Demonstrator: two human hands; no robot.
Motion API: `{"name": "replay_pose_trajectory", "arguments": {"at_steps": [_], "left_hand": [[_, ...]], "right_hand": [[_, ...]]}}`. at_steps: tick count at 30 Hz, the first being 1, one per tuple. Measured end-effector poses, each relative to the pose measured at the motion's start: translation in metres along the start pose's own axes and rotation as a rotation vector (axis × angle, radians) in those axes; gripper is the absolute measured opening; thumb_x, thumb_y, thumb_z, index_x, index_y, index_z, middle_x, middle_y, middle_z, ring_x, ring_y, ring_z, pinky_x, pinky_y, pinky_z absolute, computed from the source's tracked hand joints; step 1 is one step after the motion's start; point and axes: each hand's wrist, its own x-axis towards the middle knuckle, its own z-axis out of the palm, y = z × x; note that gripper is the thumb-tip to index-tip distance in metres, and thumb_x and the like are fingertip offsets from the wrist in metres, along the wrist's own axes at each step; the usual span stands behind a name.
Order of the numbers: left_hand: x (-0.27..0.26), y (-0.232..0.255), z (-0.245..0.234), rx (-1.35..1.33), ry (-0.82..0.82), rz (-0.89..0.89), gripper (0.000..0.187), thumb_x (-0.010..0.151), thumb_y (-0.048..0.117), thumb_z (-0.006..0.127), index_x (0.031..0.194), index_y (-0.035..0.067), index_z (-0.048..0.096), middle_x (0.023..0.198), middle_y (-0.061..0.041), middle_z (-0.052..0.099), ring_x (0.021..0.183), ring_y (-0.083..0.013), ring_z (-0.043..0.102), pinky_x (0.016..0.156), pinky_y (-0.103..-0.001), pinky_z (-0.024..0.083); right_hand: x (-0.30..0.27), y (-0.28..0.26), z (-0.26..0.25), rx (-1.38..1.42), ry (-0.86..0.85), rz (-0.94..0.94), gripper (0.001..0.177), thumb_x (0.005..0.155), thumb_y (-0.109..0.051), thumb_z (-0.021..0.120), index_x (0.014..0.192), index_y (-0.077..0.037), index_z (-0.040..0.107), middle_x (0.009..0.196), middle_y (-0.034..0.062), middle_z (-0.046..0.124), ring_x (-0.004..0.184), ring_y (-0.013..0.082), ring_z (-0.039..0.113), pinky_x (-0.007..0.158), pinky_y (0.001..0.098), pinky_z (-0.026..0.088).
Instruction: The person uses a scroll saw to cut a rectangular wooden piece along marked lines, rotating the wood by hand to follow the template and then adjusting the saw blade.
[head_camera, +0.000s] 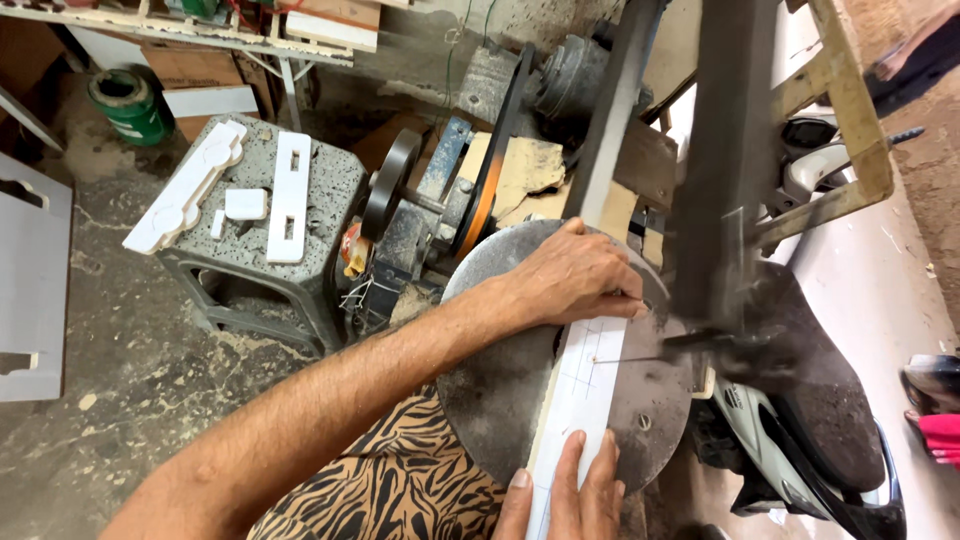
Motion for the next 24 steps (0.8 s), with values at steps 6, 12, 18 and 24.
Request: {"name": "replay_pose_trajectory", "arguments": {"at_steps": [6,12,18,24], "left_hand": [[-0.003,0.0,0.0,-0.014,0.043,-0.005,0.018,0.084,0.038,0.076,0.083,0.021,0.079,0.081,0.002,0.071,0.09,-0.0212,0.066,0.079,-0.043,0.04],[-0.001,0.002,-0.004,-0.022,-0.025,-0.041,0.02,0.086,0.039,0.075,0.086,0.02,0.079,0.084,0.002,0.071,0.088,-0.0211,0.066,0.078,-0.044,0.04],[-0.005,0.005,-0.006,-0.009,0.012,-0.02,0.021,0.088,0.04,0.073,0.089,0.02,0.078,0.086,0.002,0.071,0.09,-0.0212,0.065,0.08,-0.043,0.04],[-0.003,0.004,-0.007,-0.02,-0.005,-0.04,0.019,0.087,0.039,0.073,0.088,0.02,0.078,0.085,0.003,0.069,0.09,-0.02,0.064,0.078,-0.042,0.038]], "right_hand": [[-0.004,0.027,0.008,0.031,-0.001,-0.089,0.072,0.079,-0.039,0.066,0.134,0.006,0.056,0.141,0.0435,0.045,0.128,0.0581,0.052,0.095,0.0778,0.04],[-0.007,0.041,0.012,0.025,-0.026,-0.126,0.075,0.08,-0.04,0.066,0.138,0.005,0.053,0.141,0.0434,0.045,0.129,0.0581,0.051,0.092,0.0768,0.042],[-0.012,0.049,0.017,0.019,-0.028,-0.11,0.075,0.077,-0.039,0.066,0.138,0.002,0.053,0.142,0.0403,0.046,0.132,0.0563,0.049,0.098,0.0764,0.04],[-0.013,0.061,0.024,0.037,-0.02,-0.138,0.075,0.076,-0.04,0.066,0.139,0.0,0.053,0.142,0.0396,0.045,0.132,0.0549,0.048,0.1,0.0752,0.036]]}}
